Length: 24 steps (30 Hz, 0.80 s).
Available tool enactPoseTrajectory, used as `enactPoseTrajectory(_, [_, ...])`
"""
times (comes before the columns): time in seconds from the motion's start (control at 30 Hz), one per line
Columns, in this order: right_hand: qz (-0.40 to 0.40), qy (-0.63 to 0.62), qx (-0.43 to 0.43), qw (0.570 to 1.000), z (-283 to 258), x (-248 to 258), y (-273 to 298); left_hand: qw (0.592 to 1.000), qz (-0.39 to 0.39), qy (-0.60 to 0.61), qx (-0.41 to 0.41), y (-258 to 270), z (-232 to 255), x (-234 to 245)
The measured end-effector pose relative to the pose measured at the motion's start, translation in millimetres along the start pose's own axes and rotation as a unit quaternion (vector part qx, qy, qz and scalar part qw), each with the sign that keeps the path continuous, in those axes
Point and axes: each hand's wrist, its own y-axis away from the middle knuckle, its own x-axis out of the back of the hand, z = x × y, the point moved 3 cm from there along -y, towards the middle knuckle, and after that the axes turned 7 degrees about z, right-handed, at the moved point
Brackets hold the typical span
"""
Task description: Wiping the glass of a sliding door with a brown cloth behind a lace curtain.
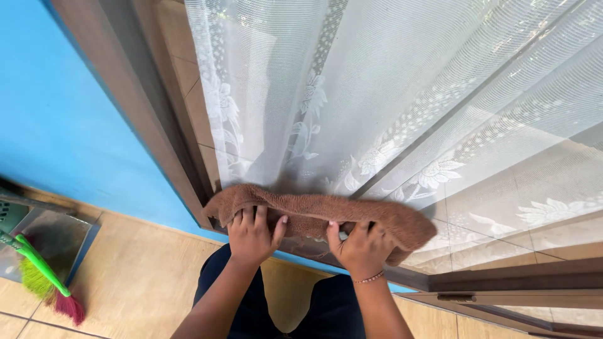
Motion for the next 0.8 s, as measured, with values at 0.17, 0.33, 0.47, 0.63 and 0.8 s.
enactPoseTrajectory(0.17, [-0.028,-0.036,-0.005,0.999,-14.5,13.7,25.6,0.997,0.025,0.076,-0.019,5.2,-6.3,21.3])
enactPoseTrajectory(0.33, [-0.087,-0.110,-0.042,0.989,-13.2,31.6,20.8,0.986,-0.007,0.160,0.037,-33.3,5.9,56.6])
enactPoseTrajectory(0.47, [-0.027,-0.188,-0.026,0.981,-7.2,64.1,-47.4,0.976,0.091,0.189,0.064,-98.2,17.5,107.9])
enactPoseTrajectory(0.63, [0.113,-0.240,0.020,0.964,6.2,88.6,-127.8,0.958,0.167,0.222,0.079,-135.3,19.8,128.8])
enactPoseTrajectory(0.8, [0.231,-0.056,0.063,0.969,18.3,20.0,-95.0,0.939,0.216,0.261,0.058,-143.9,2.6,113.8])
